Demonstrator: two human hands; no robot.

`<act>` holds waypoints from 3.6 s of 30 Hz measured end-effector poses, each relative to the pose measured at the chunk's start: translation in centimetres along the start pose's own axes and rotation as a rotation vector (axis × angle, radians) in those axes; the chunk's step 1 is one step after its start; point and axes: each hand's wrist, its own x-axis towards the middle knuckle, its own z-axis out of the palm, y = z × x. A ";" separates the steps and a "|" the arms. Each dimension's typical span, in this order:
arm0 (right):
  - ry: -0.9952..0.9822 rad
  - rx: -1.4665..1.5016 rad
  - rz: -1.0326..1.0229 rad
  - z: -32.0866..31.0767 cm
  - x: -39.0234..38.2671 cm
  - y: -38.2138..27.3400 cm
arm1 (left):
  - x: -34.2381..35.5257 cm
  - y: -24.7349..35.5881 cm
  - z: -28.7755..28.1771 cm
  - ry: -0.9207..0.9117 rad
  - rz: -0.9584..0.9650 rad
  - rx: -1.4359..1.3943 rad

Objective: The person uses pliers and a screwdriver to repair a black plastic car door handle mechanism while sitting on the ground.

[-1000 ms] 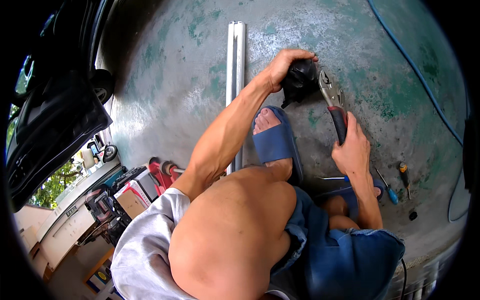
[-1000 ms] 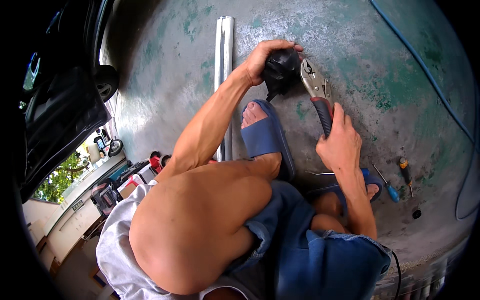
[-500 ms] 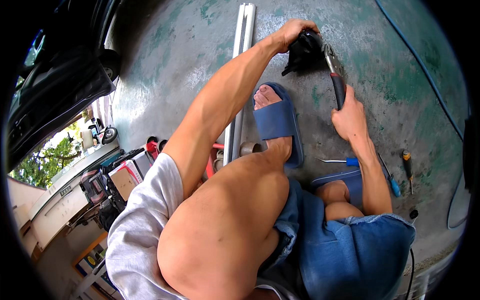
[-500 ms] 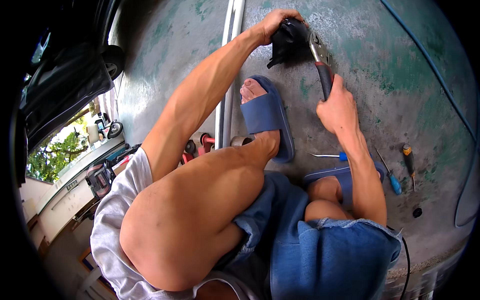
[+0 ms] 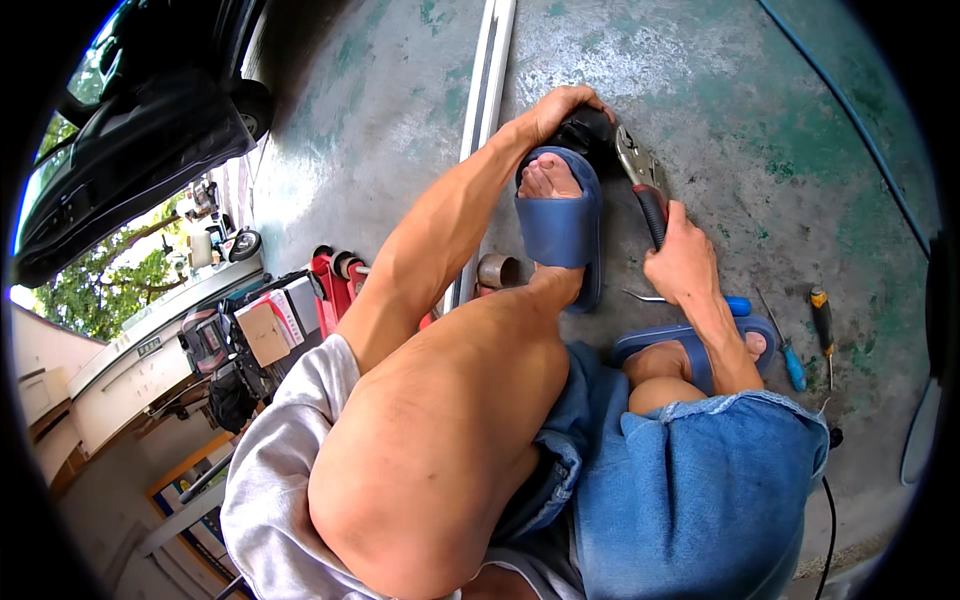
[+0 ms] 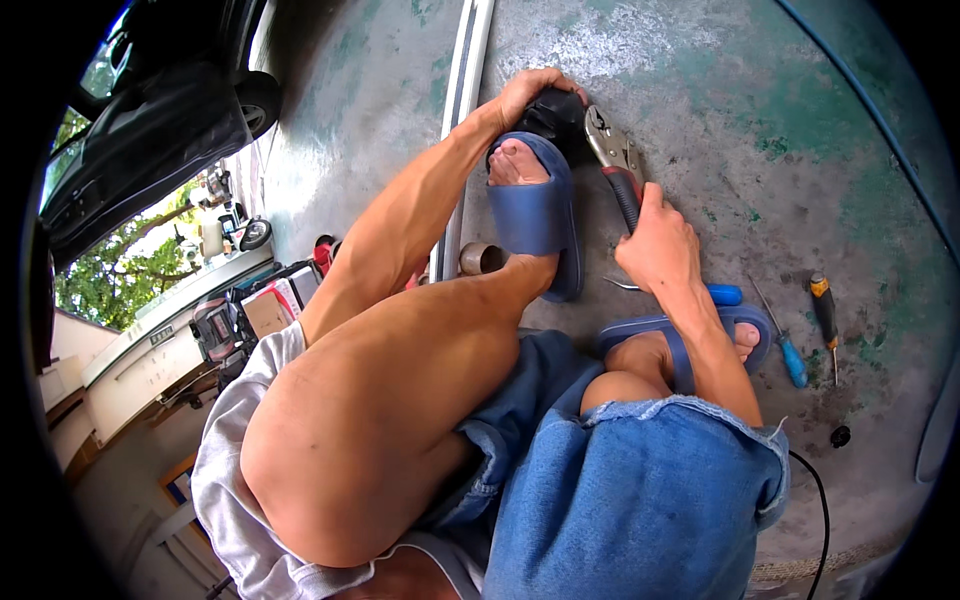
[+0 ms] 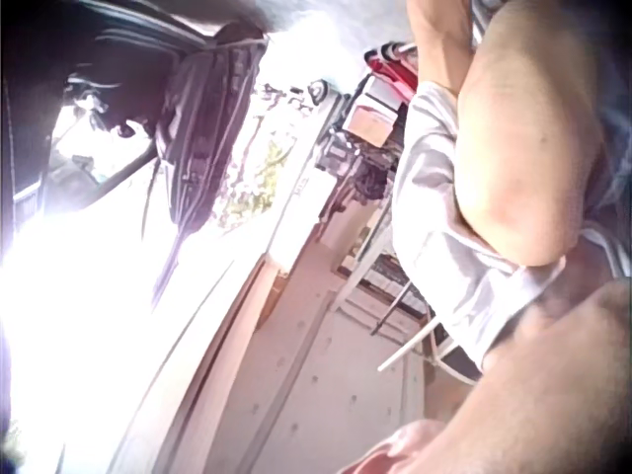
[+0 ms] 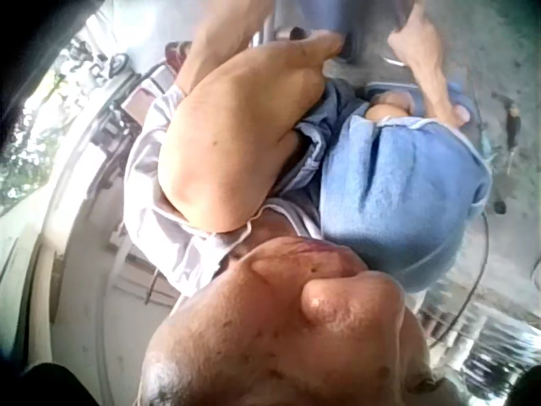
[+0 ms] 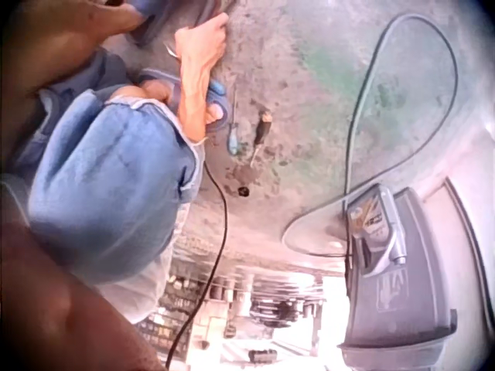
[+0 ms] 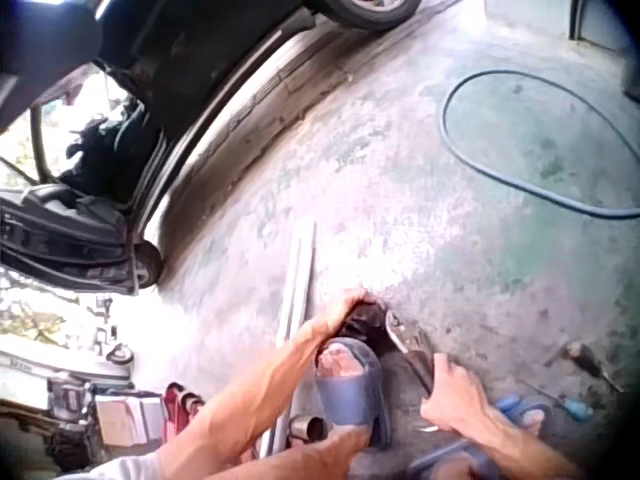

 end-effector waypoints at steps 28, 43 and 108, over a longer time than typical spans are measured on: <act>-0.064 0.036 0.232 -2.5 -1.2 -2.0 | 0.7 0.5 2.7 0.031 0.086 0.311; -0.252 -0.046 0.359 -4.8 -0.5 -6.8 | -0.1 1.0 2.5 0.026 0.193 0.443; -0.129 0.169 0.253 -5.8 0.9 -0.6 | 3.2 0.6 4.5 0.192 0.353 0.739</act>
